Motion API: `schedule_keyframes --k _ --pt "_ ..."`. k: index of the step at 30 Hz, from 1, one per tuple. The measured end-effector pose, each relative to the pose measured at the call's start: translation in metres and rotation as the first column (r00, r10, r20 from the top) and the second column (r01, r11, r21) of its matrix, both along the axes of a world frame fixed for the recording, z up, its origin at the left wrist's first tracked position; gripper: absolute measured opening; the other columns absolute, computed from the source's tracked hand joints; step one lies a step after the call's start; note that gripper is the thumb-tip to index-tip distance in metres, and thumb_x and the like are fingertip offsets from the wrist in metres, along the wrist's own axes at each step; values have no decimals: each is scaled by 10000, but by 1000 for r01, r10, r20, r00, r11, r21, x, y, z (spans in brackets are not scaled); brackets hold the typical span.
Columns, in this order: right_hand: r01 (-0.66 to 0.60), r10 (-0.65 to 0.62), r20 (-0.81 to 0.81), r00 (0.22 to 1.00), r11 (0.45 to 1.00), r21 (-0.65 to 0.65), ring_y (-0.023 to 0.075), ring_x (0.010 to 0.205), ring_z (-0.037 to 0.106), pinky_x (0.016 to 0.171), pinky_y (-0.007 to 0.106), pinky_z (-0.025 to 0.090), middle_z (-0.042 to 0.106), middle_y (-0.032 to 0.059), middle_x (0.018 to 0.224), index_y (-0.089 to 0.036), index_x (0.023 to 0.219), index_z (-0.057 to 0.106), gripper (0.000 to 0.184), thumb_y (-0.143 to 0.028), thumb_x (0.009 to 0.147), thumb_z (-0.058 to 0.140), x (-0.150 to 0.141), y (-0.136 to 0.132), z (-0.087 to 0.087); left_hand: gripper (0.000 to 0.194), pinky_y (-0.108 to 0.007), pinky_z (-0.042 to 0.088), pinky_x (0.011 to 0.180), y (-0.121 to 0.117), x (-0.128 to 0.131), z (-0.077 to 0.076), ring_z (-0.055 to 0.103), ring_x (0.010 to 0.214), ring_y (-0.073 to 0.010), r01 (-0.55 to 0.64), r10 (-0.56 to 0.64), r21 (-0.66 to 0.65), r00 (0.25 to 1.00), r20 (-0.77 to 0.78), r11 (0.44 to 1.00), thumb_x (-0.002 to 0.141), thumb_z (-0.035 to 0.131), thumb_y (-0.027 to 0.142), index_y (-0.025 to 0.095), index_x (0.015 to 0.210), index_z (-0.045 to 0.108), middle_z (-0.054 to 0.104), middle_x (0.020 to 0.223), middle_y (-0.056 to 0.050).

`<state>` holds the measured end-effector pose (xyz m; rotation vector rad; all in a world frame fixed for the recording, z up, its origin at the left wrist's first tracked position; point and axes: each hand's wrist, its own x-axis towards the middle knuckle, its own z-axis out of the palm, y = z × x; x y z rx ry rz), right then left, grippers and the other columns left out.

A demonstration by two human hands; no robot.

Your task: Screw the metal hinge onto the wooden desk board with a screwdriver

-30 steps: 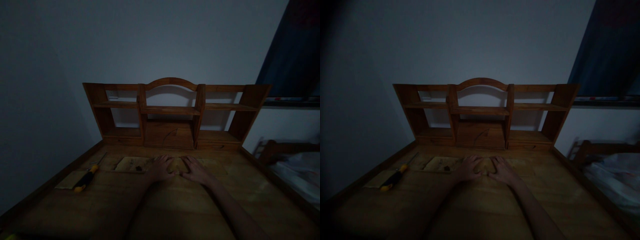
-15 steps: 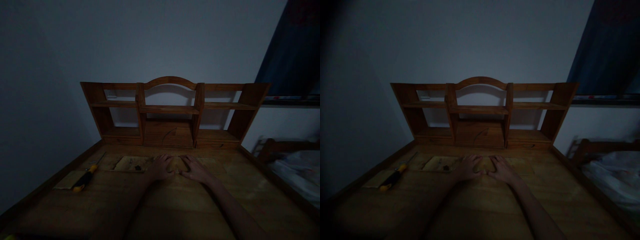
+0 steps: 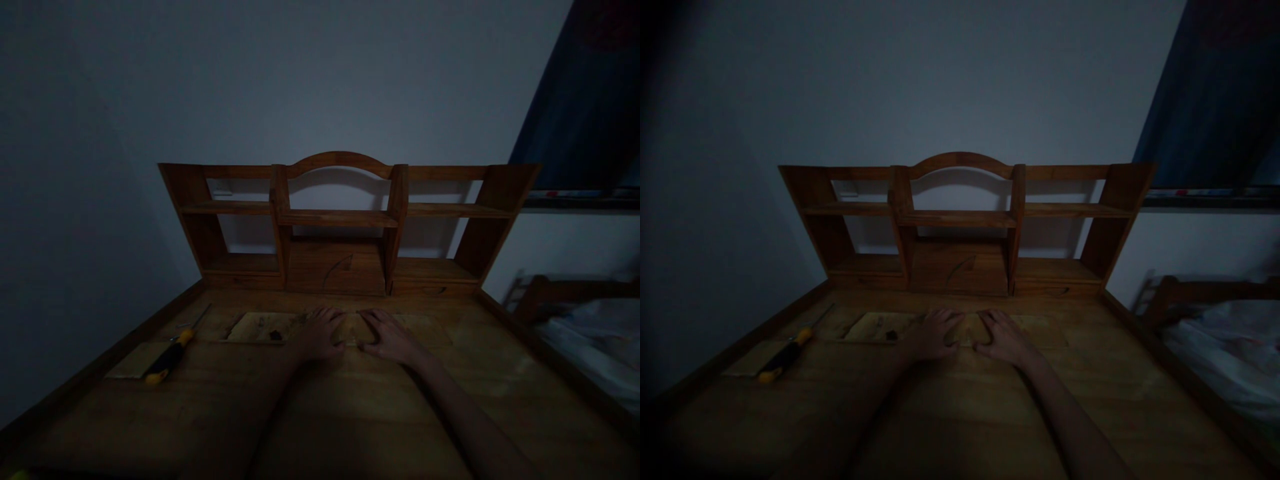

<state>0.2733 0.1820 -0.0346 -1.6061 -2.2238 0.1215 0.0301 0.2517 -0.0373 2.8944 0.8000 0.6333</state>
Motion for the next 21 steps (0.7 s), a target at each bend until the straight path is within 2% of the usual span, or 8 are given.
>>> schedule_keyframes --k 12,21 --pt "-11 11 -6 1000 1000 9 289 1275 447 1092 405 337 500 137 1385 -161 1439 462 755 -558 812 603 -1 -2 1 604 -480 311 1116 0 2 -1 430 1279 -288 -43 42 -25 998 -40 999 836 597 429 266 1400 455 499 1378 -81" --pt "-26 26 3 1000 999 19 278 1284 440 1105 389 328 503 150 1385 -126 1448 450 750 -540 836 577 0 -1 1 610 -438 331 1110 0 1 1 442 1256 -273 -20 20 -16 1000 -22 1000 842 602 452 243 1400 473 513 1346 -83"
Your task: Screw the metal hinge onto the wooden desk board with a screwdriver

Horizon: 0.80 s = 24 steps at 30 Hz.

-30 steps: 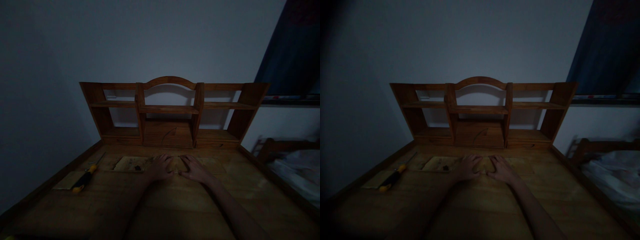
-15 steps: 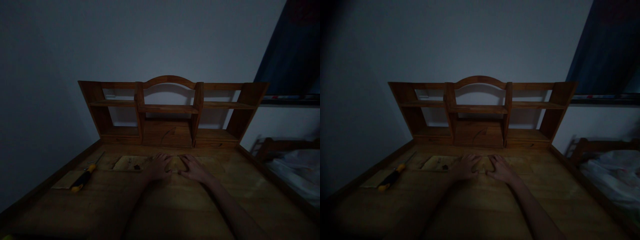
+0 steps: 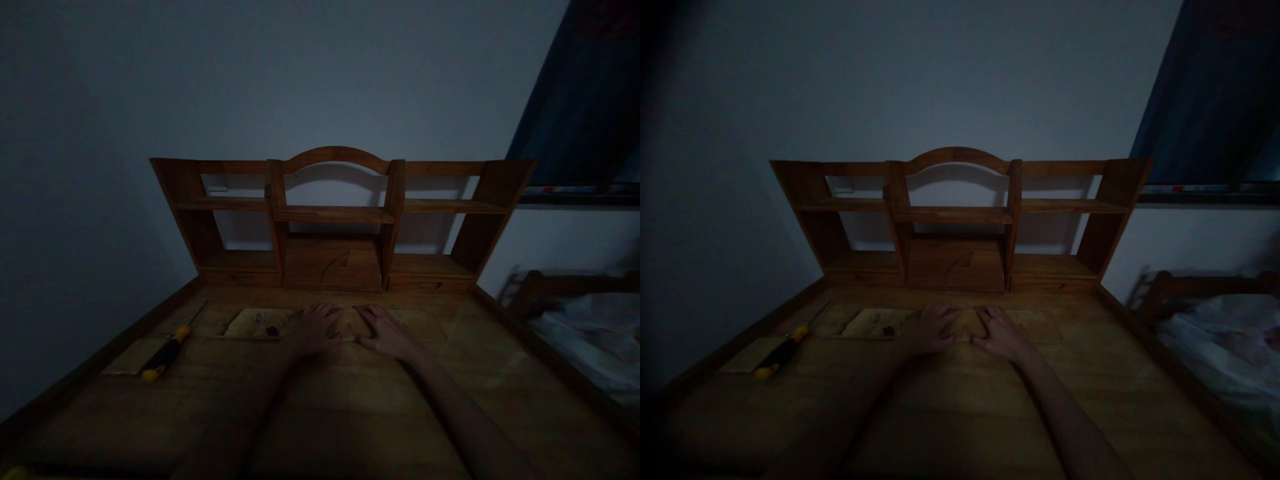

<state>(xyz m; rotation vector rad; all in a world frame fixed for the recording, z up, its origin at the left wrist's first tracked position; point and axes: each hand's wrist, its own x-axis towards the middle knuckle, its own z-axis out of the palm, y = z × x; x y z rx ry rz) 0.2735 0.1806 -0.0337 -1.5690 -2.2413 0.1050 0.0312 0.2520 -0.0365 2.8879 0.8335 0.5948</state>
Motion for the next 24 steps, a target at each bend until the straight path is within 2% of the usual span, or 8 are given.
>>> schedule_keyframes --k 5,12,24 --pt "6 -6 7 1000 1000 2 277 1302 422 1117 385 313 487 153 1404 -117 1462 430 760 -526 837 574 0 -1 0 603 -449 330 1103 -2 0 4 441 1256 -276 -1 1 -8 1000 -16 1000 862 568 470 265 1416 447 505 1355 -78" --pt "-8 8 7 1000 1000 -11 285 1314 411 1116 395 315 473 155 1427 -112 1454 440 751 -538 846 560 0 -3 3 648 -455 309 1119 -1 0 0 410 1292 -284 3 -3 -27 1000 -19 1000 823 606 426 266 1425 427 478 1385 -77" --pt "-7 7 3 1000 999 -32 292 1319 406 1117 407 312 466 156 1428 -129 1470 422 740 -529 860 550 2 -2 2 626 -440 312 1121 -2 0 3 419 1274 -275 -14 14 0 999 -34 1000 826 609 433 258 1405 450 494 1360 -77"
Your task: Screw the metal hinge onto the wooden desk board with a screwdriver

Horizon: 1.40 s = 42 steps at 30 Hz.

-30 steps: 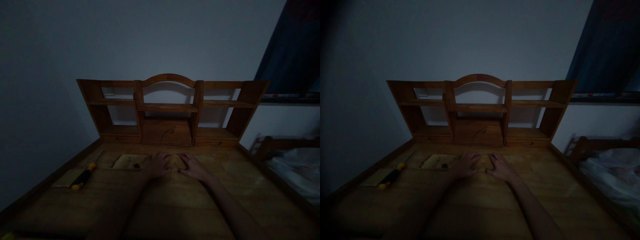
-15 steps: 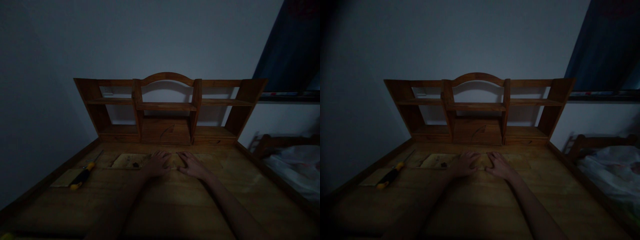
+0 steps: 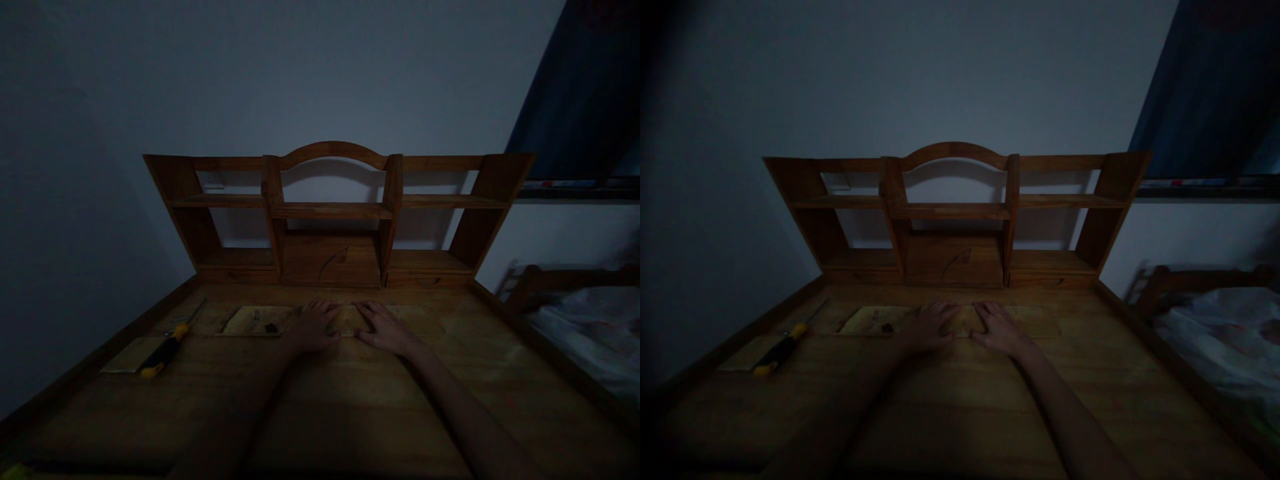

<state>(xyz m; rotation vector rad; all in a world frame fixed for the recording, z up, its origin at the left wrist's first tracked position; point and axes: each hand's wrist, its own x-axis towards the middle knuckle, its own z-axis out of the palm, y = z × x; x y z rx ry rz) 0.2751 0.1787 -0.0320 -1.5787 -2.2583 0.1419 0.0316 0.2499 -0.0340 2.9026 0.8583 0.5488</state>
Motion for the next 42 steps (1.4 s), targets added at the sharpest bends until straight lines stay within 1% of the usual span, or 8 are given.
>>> schedule_keyframes --k 9,14,18,24,27,32,38,42 --pt "3 -3 -5 1000 1000 -11 297 1324 402 1118 412 309 462 159 1433 -119 1473 417 740 -476 844 570 1 0 -1 600 -441 311 1125 3 1 -3 429 1261 -272 3 -4 18 1000 27 1000 830 616 419 253 1388 473 511 1348 -68" --pt "-4 3 -14 1000 1000 -18 296 1334 392 1115 418 310 442 157 1455 -140 1494 384 779 -466 820 601 2 0 1 636 -450 316 1121 2 -1 -3 428 1260 -281 14 -15 22 1000 28 1000 818 625 420 254 1408 455 514 1340 -76" --pt "-22 22 -8 1000 1000 -20 313 1343 368 1122 450 291 433 140 1462 -181 1513 351 820 -465 798 635 2 -2 2 638 -471 280 1143 1 -1 -3 431 1256 -292 20 -21 45 999 28 999 811 629 431 236 1397 469 515 1341 -85" --pt "-37 37 -23 999 999 -18 290 1320 388 1110 426 309 454 122 1442 -208 1526 321 867 -441 766 668 4 -1 1 648 -480 295 1132 5 -1 -7 425 1258 -299 22 -24 59 999 34 998 809 640 438 224 1397 473 514 1335 -95" --pt "-27 26 -25 999 998 -49 301 1341 370 1114 444 297 440 126 1464 -203 1528 314 865 -455 774 655 6 1 0 622 -479 291 1134 7 -1 -8 440 1249 -285 38 -41 58 998 40 998 831 623 433 230 1398 469 525 1322 -93" --pt "-28 28 -21 999 999 -33 290 1337 379 1114 427 296 437 133 1462 -206 1532 303 837 -463 805 629 4 -1 2 598 -469 304 1128 5 -1 -7 447 1246 -275 26 -29 61 998 60 998 844 615 434 235 1390 476 526 1334 -84" --pt "-18 18 -14 1000 1000 -24 288 1330 385 1119 420 289 452 135 1441 -198 1531 307 835 -469 808 627 3 -2 2 558 -446 310 1121 1 8 -10 497 1210 -257 -69 63 66 993 99 995 887 529 595 250 1326 536 576 1278 -67" --pt "-17 16 -29 999 1000 -23 287 1335 378 1123 420 286 441 136 1453 -182 1519 332 817 -461 809 625 2 -2 1 542 -460 293 1125 0 17 -16 526 1171 -256 -170 157 92 978 135 981 907 479 621 238 1281 567 605 1220 -69"
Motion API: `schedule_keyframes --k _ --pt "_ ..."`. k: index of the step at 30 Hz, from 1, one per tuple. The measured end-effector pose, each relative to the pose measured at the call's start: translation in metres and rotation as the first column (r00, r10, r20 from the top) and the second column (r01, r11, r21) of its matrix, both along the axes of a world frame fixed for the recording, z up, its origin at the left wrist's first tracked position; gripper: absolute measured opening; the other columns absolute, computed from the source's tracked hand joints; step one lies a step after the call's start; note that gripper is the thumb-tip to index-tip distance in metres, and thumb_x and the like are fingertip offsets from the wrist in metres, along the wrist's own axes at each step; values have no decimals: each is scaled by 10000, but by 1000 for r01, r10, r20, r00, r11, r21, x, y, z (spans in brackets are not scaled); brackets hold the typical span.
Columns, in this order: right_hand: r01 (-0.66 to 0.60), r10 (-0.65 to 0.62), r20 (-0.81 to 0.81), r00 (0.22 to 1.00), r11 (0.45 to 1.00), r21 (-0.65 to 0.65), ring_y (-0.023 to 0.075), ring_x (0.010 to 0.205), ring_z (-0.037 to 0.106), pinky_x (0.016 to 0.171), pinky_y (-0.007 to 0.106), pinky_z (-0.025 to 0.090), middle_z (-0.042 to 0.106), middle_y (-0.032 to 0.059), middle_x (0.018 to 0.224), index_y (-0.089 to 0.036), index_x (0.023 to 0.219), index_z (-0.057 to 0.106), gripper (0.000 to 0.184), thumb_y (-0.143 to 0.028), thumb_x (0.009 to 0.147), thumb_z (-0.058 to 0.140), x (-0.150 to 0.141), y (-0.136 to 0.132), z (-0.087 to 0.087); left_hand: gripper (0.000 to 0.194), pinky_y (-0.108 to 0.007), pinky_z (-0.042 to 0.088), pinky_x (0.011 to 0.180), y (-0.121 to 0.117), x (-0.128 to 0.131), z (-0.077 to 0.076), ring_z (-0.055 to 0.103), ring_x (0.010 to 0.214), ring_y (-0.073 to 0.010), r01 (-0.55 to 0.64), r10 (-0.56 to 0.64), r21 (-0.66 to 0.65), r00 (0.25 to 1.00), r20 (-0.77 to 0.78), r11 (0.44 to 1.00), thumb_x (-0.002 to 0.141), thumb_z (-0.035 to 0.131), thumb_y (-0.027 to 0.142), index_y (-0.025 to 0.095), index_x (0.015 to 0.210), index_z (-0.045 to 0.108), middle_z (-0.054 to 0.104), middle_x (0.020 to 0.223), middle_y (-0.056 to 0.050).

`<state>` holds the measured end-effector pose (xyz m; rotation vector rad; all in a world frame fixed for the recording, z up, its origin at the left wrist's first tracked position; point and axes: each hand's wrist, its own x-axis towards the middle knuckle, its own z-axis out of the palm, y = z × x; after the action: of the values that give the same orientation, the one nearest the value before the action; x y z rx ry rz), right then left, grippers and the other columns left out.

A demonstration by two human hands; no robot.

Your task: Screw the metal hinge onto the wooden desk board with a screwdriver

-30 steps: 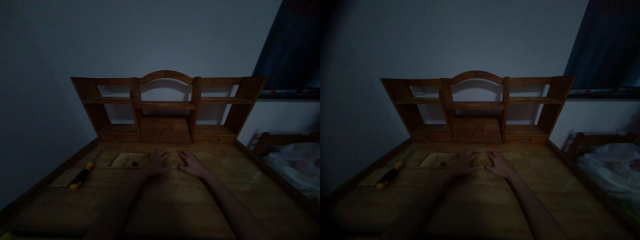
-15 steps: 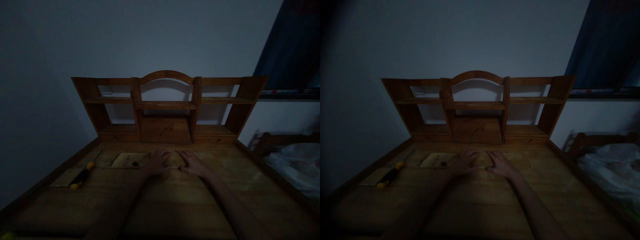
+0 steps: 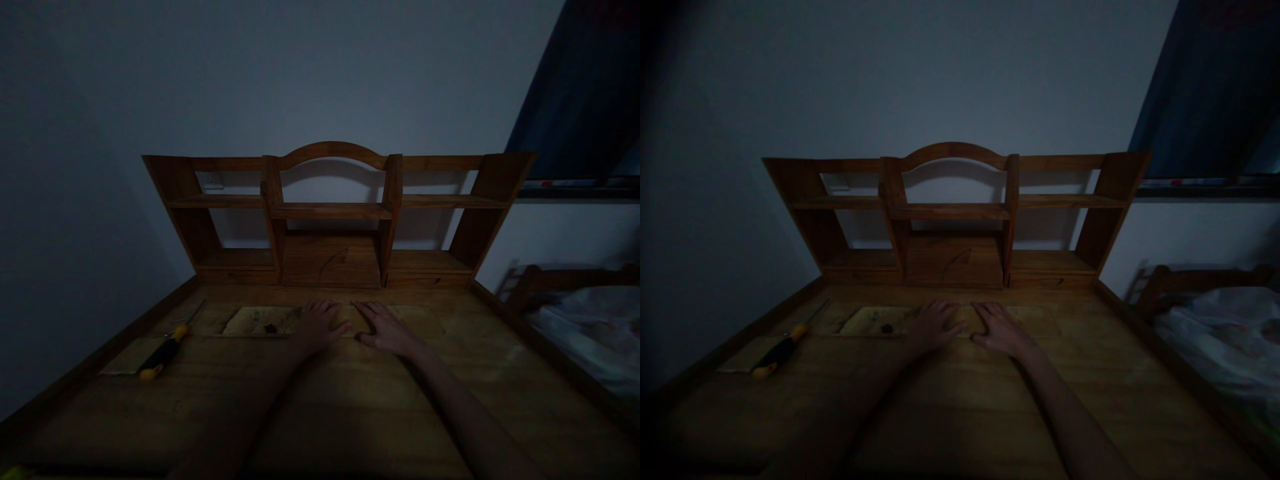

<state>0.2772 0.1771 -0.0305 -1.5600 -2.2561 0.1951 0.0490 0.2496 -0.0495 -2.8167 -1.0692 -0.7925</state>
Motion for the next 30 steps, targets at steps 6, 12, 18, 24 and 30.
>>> schedule_keyframes --k 6,12,18,24,30 --pt "-8 8 -6 1000 1000 -4 291 1337 378 1119 436 291 454 135 1444 -201 1527 316 813 -436 813 627 -2 -3 4 534 -491 307 1097 -6 4 1 534 1143 -279 -37 37 9 999 14 999 899 490 624 239 1257 580 612 1204 -85" --pt "-24 24 2 1000 999 25 285 1343 372 1120 430 302 431 131 1462 -210 1523 326 773 -461 848 606 -1 -5 6 567 -498 271 1121 -11 3 4 510 1184 -283 -6 6 10 1000 25 1000 882 519 625 236 1293 552 586 1255 -87" --pt "-128 145 -101 984 978 166 246 1290 426 1100 426 337 488 87 1372 -271 1405 482 580 -352 854 643 -11 -5 10 312 -461 303 1113 -7 1 18 530 1118 -236 -70 62 46 984 170 996 977 446 389 212 1188 593 617 1146 -72" --pt "-219 267 -195 944 947 234 213 1151 525 989 375 443 577 68 1149 -235 955 678 92 -226 884 620 -25 -5 8 254 -419 412 988 -2 -5 28 550 1031 -224 -195 170 52 936 308 979 1003 358 261 204 1061 599 624 1023 -72" --pt "-218 264 -165 950 942 255 229 1221 502 1017 409 432 553 80 1274 -236 973 687 131 -194 898 588 -27 -6 8 222 -418 424 951 0 -7 26 558 948 -221 -205 178 79 947 267 975 982 394 234 207 916 605 622 924 -61"
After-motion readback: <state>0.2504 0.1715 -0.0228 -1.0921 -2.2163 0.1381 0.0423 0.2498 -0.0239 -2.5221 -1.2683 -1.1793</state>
